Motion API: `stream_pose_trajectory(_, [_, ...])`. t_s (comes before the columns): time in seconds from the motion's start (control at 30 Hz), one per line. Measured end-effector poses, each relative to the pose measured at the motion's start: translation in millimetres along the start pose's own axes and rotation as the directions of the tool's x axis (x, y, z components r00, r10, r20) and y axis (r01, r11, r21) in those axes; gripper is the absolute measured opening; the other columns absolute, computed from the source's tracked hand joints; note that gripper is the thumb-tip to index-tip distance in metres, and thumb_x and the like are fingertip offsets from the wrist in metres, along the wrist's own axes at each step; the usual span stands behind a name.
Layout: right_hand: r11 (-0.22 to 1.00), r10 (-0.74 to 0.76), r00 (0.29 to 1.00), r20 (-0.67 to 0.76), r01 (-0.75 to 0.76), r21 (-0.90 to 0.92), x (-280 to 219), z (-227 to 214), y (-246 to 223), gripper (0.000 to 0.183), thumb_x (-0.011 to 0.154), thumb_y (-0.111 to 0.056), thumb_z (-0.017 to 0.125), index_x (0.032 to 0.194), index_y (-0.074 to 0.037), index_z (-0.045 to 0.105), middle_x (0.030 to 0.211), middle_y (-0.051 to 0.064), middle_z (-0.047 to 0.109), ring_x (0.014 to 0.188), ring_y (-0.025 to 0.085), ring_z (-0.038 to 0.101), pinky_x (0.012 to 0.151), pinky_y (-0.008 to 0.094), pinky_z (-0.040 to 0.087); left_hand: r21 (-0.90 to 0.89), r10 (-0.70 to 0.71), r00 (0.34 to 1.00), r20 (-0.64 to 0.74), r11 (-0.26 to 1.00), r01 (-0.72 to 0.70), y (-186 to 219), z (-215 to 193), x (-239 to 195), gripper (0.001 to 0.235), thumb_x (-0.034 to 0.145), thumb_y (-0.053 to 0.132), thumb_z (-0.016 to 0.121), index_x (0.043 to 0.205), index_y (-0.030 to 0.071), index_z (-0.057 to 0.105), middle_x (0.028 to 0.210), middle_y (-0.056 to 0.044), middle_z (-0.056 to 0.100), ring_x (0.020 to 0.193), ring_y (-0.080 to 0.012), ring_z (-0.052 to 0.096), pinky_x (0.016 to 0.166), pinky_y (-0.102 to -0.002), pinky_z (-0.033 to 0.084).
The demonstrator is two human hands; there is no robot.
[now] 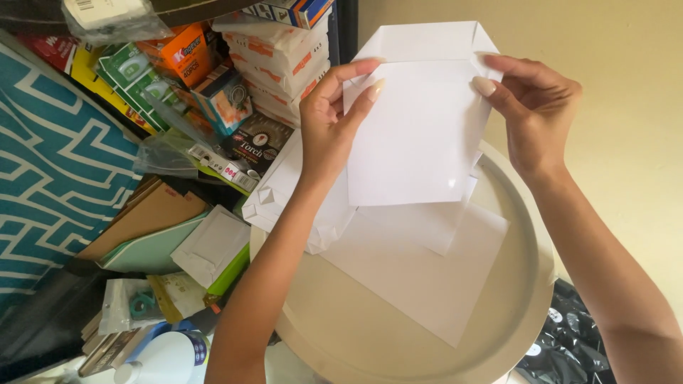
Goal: The person is folding multiple sheets of white paper into envelope-like shapes using their hands.
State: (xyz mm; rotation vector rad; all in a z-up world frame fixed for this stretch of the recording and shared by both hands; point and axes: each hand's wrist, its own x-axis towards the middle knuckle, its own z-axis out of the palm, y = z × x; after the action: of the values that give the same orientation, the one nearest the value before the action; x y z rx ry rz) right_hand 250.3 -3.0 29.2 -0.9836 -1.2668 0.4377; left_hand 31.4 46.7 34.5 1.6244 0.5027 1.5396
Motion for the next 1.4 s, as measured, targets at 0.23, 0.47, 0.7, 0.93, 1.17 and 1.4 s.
stream_pose_trajectory(0.23, [1.0,-0.03,0.994,0.102,0.031,-0.007,-5,4,-11,0.026,0.086,-0.006,0.07,0.11,-0.005,0.061,0.11,0.007,0.061,0.096,0.013,0.058,0.084,0.019,0.049,-0.039,0.076,0.981,-0.177,0.996,-0.085,-7,13,-2,0.012,0.081,0.016,0.069,0.085,0.008,0.062,0.084,-0.002,0.066,0.078,-0.0065,0.06,0.072,-0.018,0.05])
stream_pose_trajectory(0.47, [0.998,-0.044,0.999,0.003,0.044,-0.039,-17,3,-17,0.01,0.088,-0.012,0.074,0.09,-0.008,0.064,0.087,0.005,0.062,0.08,0.01,0.056,0.066,0.019,0.047,-0.03,0.093,0.991,-0.093,0.995,-0.096,9,15,-17,0.013,0.081,0.015,0.068,0.081,0.007,0.058,0.082,-0.005,0.065,0.08,-0.0113,0.063,0.078,-0.021,0.051])
stream_pose_trajectory(0.7, [0.99,-0.101,0.991,-0.09,0.091,-0.107,-25,9,-27,0.013,0.091,-0.008,0.075,0.088,-0.006,0.062,0.089,0.007,0.065,0.084,0.012,0.062,0.076,0.02,0.048,-0.028,0.077,0.977,-0.2,0.996,-0.084,11,23,-29,0.01,0.082,0.012,0.067,0.081,0.006,0.06,0.08,-0.004,0.065,0.08,-0.0104,0.063,0.079,-0.021,0.051])
stream_pose_trajectory(0.93, [0.997,-0.055,0.998,-0.032,0.053,-0.047,-18,1,-29,0.016,0.091,-0.007,0.074,0.088,-0.008,0.059,0.089,0.003,0.063,0.084,0.009,0.06,0.079,0.018,0.047,-0.02,0.04,0.991,-0.129,0.999,-0.043,18,22,-22,0.013,0.083,0.018,0.066,0.08,0.007,0.059,0.078,-0.002,0.064,0.077,-0.0088,0.061,0.074,-0.019,0.048])
stream_pose_trajectory(1.17, [0.99,-0.13,0.982,-0.136,0.121,-0.071,-23,5,-32,0.016,0.091,-0.009,0.075,0.087,-0.007,0.06,0.088,0.006,0.065,0.082,0.012,0.062,0.076,0.02,0.048,-0.05,0.094,0.982,-0.166,0.993,-0.103,22,30,-24,0.007,0.084,0.012,0.066,0.084,0.007,0.061,0.085,-0.006,0.066,0.085,-0.0136,0.066,0.081,-0.023,0.052])
stream_pose_trajectory(1.4, [0.972,-0.223,0.955,-0.196,0.202,-0.121,-24,6,-36,0.019,0.092,-0.005,0.077,0.086,-0.005,0.059,0.087,0.008,0.064,0.082,0.014,0.062,0.077,0.022,0.046,-0.064,0.086,0.983,-0.162,0.993,-0.097,30,35,-22,0.008,0.084,0.012,0.066,0.084,0.006,0.06,0.085,-0.006,0.066,0.087,-0.0145,0.066,0.084,-0.023,0.053])
